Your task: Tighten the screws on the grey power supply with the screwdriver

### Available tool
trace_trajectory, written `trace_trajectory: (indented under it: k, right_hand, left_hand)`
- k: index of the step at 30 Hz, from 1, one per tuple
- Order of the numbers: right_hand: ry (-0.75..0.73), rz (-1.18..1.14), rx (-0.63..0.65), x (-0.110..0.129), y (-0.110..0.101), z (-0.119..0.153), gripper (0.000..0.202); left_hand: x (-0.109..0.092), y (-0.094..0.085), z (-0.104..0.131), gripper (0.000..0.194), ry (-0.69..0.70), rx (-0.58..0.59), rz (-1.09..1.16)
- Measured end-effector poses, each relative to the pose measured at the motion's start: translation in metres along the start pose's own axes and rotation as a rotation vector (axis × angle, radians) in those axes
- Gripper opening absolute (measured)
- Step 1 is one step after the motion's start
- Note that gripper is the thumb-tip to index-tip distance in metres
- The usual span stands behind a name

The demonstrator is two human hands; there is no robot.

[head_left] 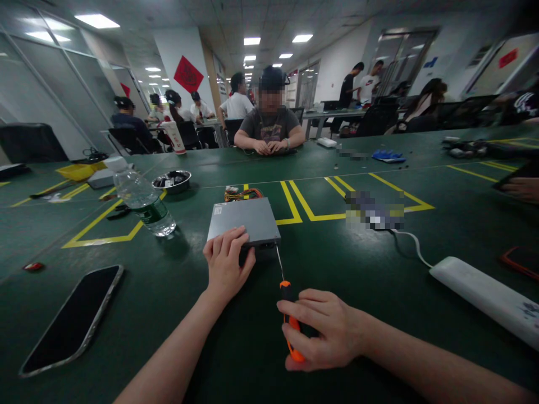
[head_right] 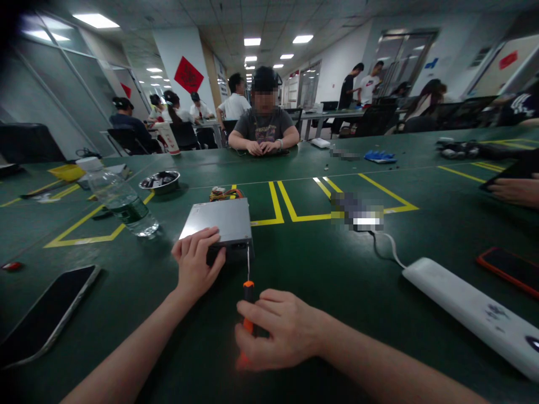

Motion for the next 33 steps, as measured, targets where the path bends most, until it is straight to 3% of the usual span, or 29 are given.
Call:
trace_trajectory:
  k: [3,8,13,20,29,33]
  right_hand:
    - [-0.005,-0.013,0.025,0.001,0.0,-0.002,0.031]
    - [0.024,-0.008,-0.123,-0.002,-0.012,0.0,0.031]
    - [0.019,-0.01,-0.171,-0.004,-0.015,0.003,0.038]
    - [-0.018,0.012,-0.019,0.001,-0.006,0.001,0.033]
    - [-0.009,-0.01,-0.103,0.0,-0.01,0.002,0.032]
    - [-0.024,-0.012,-0.025,0.001,-0.006,-0.001,0.034]
  left_hand:
    - [-0.001,-0.001,0.0,0.026,0.007,-0.002,-0.004]
    - [-0.001,-0.001,-0.001,0.025,0.016,-0.014,0.002]
    - [0.0,0.0,0.0,0.025,0.008,-0.001,-0.001]
    - [-0.001,-0.002,0.0,0.025,0.011,-0.004,-0.005]
    - [0.0,0.0,0.0,0.024,0.007,-0.007,-0.001]
    - [0.002,0.001,0.001,0.022,0.0,0.004,-0.011]
Point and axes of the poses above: each hand's wrist, its own z-axis away from the middle knuckle, its own y-axis out of the palm, x = y × z, the point moved 9 cm from there along -z, towards the middle knuckle
